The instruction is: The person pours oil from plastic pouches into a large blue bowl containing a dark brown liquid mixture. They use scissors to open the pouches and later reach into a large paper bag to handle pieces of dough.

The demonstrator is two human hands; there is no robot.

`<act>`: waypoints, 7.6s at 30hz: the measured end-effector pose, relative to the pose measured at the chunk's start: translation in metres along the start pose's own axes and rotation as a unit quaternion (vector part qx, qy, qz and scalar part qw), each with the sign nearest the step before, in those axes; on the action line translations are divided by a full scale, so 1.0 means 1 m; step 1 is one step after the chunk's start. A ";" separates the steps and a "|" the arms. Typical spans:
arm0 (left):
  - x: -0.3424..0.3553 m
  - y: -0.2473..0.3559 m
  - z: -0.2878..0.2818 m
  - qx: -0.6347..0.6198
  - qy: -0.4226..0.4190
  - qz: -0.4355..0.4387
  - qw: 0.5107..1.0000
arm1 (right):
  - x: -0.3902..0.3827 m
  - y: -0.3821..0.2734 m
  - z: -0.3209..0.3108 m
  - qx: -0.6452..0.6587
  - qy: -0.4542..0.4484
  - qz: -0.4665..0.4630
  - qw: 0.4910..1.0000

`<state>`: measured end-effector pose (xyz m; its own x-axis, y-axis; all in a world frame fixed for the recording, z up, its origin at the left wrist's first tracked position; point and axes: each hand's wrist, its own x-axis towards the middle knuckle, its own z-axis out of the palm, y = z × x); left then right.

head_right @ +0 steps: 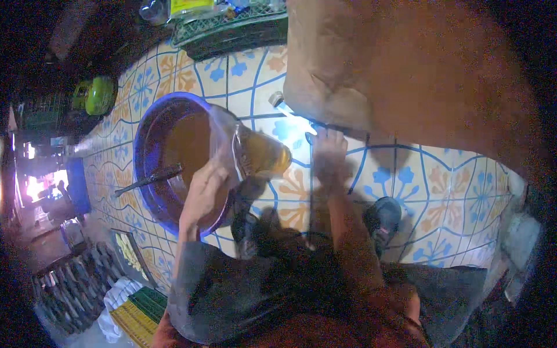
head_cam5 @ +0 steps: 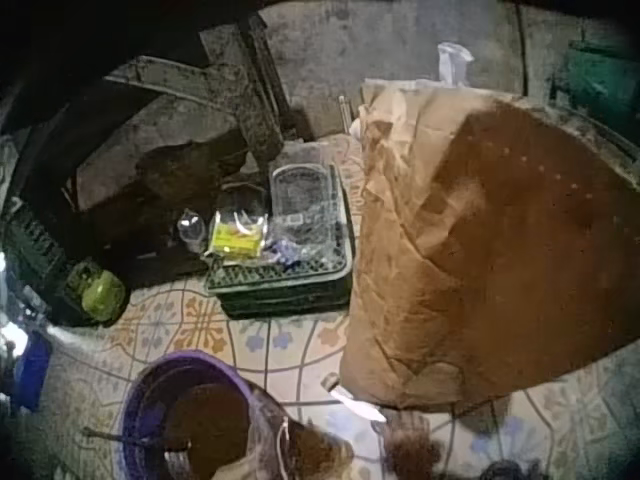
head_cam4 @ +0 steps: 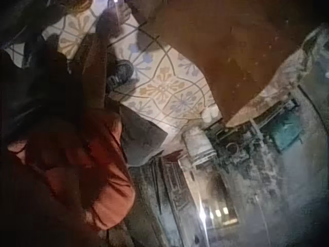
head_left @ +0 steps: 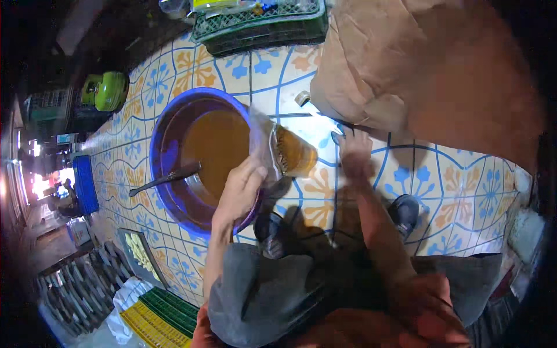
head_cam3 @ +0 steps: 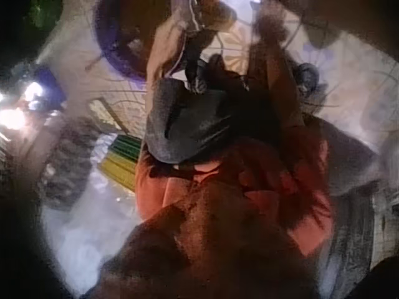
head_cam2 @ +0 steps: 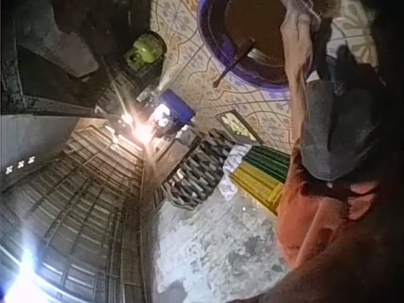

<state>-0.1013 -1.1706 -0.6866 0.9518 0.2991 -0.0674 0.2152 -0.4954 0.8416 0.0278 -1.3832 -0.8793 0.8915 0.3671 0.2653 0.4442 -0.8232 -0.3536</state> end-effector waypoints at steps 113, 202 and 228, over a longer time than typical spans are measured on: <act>0.030 0.030 0.001 0.244 0.045 -0.083 0.965 | -0.056 -0.019 -0.057 0.714 -0.559 0.181 0.381; 0.001 -0.024 0.020 -0.203 0.051 -0.091 0.974 | -0.036 -0.083 -0.041 0.779 -0.487 0.061 0.390; -0.008 -0.043 0.034 -0.180 0.107 -0.079 0.975 | -0.027 -0.095 -0.044 0.764 -0.498 0.073 0.403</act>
<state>-0.1105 -1.1797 -0.7405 0.8374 0.5306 -0.1311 0.2289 -0.1226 0.9657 -0.0421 -1.3338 -0.8134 0.1725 0.9817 -0.0801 -0.7626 0.0817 -0.6417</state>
